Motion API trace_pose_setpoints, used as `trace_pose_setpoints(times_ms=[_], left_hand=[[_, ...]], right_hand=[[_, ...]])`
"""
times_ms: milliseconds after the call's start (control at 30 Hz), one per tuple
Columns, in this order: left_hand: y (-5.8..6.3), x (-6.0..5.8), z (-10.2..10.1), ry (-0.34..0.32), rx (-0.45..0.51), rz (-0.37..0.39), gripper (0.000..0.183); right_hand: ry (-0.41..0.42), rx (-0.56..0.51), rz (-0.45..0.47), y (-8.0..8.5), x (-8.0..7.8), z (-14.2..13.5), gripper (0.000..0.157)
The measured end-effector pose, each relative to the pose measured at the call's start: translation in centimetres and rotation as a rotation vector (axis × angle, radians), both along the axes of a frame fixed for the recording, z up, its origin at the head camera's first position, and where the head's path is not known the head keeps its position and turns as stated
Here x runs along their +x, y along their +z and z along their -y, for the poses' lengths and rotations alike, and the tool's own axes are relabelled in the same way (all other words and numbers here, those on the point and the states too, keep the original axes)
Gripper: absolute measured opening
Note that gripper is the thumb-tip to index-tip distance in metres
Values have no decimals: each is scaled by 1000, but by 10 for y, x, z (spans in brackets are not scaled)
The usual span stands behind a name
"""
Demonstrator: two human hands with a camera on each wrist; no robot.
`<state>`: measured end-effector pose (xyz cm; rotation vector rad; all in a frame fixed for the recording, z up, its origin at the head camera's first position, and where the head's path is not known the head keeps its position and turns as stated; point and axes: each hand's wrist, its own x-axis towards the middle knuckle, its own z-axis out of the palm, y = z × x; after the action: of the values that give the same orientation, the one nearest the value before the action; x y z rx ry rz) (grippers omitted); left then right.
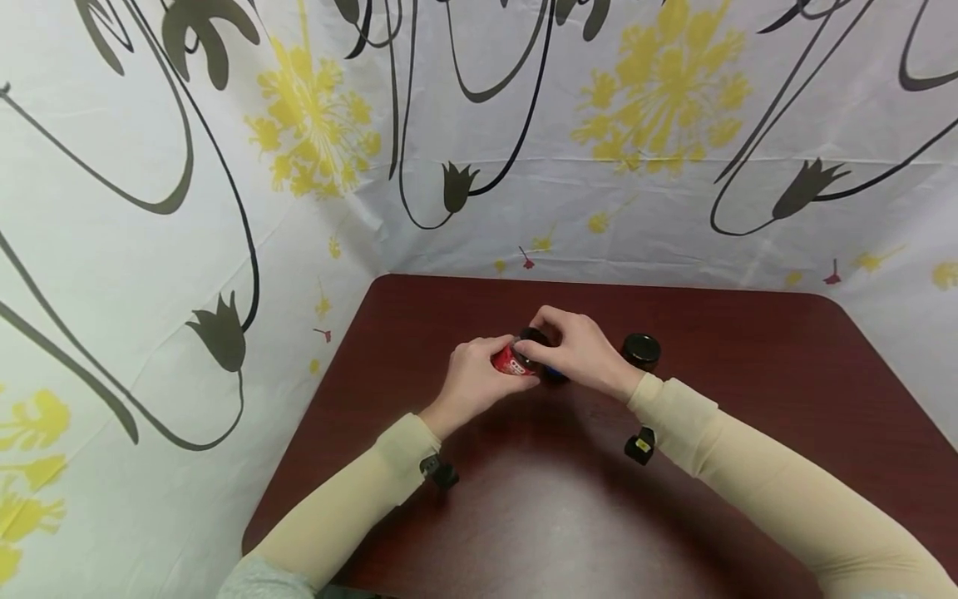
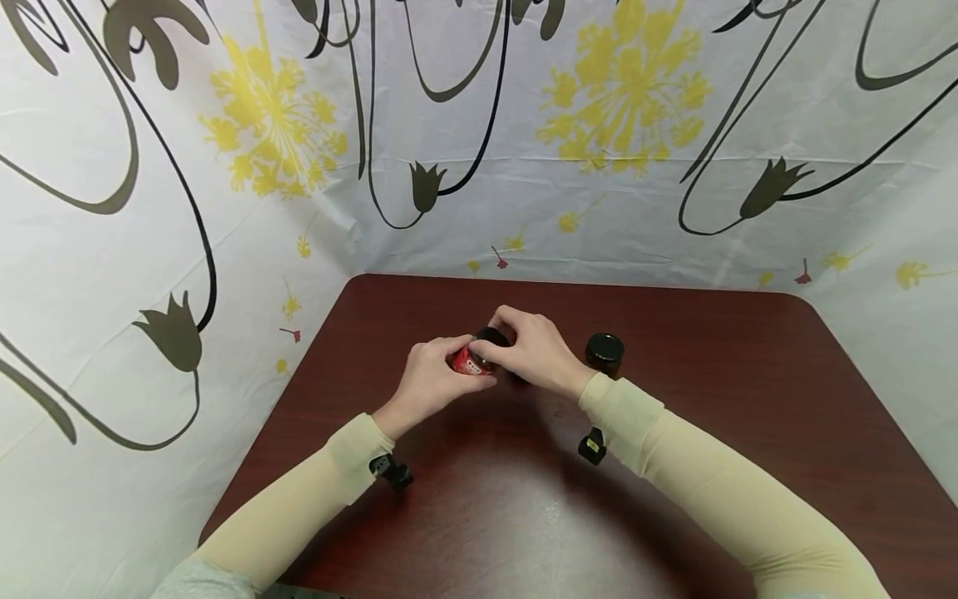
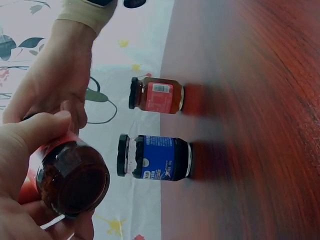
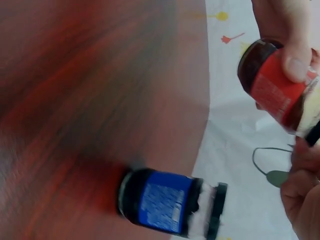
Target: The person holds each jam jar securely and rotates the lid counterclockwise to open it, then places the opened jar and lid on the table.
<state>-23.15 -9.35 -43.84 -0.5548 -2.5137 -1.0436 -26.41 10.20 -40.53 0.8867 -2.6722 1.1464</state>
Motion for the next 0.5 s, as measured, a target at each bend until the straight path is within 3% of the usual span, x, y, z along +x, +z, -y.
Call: trace_pose_setpoints(times_ms=[267,500], left_hand=[[6,1,1,-33,-27,8,51],[11,0,4,-54,-39,-29,41]], right_hand=[[22,-126,-7,-7,2,3,26],[73,-198,-32,12,17,8,21]])
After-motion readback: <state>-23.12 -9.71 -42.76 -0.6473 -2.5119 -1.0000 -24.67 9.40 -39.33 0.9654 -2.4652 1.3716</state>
